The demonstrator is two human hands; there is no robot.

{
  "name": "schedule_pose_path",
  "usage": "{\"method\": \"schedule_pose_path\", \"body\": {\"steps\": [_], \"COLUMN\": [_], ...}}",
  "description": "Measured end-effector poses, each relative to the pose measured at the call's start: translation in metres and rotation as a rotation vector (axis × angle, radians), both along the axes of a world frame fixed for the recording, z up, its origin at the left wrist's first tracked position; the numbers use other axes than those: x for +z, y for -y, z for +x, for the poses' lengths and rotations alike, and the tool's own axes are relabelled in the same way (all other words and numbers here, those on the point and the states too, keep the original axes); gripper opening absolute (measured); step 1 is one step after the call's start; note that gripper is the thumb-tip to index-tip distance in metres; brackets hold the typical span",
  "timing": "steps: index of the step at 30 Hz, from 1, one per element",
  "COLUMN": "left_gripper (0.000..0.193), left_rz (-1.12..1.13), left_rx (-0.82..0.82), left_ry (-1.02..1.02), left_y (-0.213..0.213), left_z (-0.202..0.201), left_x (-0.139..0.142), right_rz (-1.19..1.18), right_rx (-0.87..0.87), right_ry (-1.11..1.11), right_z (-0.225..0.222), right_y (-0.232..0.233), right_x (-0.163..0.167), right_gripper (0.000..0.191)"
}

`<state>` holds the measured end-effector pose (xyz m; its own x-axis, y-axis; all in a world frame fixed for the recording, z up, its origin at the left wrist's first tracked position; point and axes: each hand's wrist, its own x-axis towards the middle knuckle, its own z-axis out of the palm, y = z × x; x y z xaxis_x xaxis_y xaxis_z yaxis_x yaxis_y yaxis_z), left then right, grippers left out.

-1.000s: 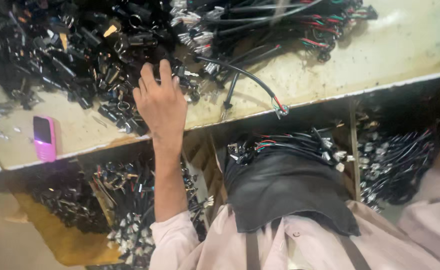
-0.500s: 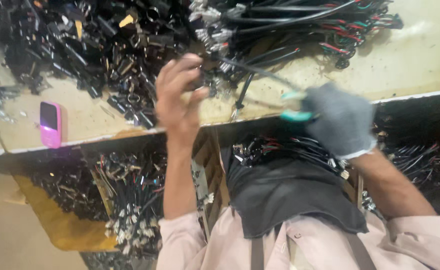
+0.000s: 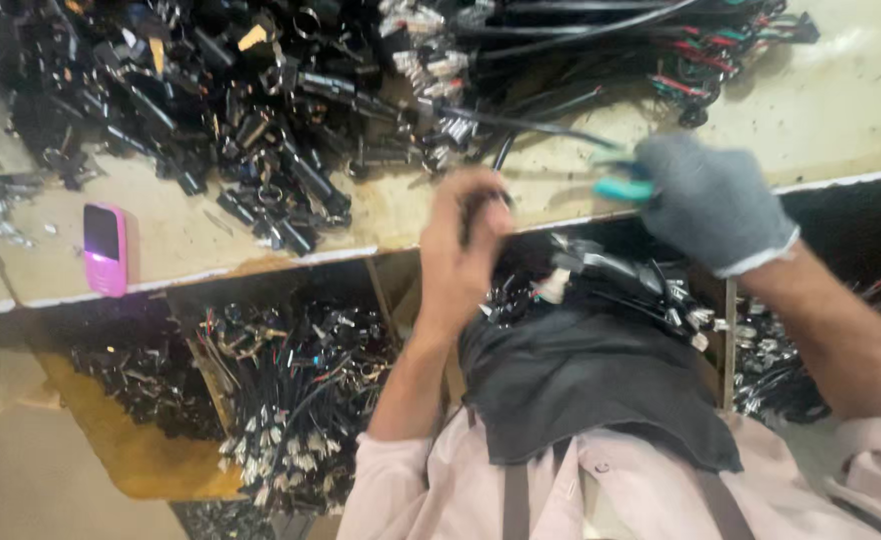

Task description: The person repeatedly picks wire harnesses from a pile on a workbench, strips the outer insulation with pliers, and drops the processed pieces into a bin below. The cycle of picking, stripping, and dropping continues throughout the clip.

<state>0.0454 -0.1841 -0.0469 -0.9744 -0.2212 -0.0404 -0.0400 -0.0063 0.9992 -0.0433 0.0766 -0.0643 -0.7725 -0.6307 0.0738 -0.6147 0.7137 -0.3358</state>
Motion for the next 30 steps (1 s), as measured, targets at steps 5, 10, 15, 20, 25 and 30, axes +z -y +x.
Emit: {"method": "schedule_pose_path", "body": {"steps": [5,10,15,20,25,30], "left_gripper": [0.032,0.033,0.05,0.04,0.029,0.027], "left_rz": [-0.043,-0.021,0.229,0.324,-0.236,0.072], "left_rx": [0.196,-0.09,-0.298,-0.467,-0.336,-0.362], "left_ry": [-0.053,0.001,0.185,0.294,0.078,0.12], "left_y": [-0.007,-0.015,-0.025,-0.029,-0.037,-0.033], "left_z": [-0.008,0.032,0.043,0.039,0.045,0.048], "left_x": [-0.019,-0.012,-0.018,-0.017,-0.006,0.001], "right_rz": [-0.218,-0.182,-0.503,-0.43,-0.626,-1.533], "right_rx": [-0.084,-0.084,-0.339,0.327,-0.127,-0.317], "right_ry": [-0.036,-0.038,0.541,0.348,0.709,0.944], "right_z": [0.01,0.0,0.0,0.044,0.061,0.074], "right_y": [0.0,0.019,0.016,0.017,0.027,0.031], "right_x": [-0.02,0.002,0.032,0.042,0.039,0.031], "right_gripper": [0.026,0.025,0.009,0.041,0.012,0.013]}}
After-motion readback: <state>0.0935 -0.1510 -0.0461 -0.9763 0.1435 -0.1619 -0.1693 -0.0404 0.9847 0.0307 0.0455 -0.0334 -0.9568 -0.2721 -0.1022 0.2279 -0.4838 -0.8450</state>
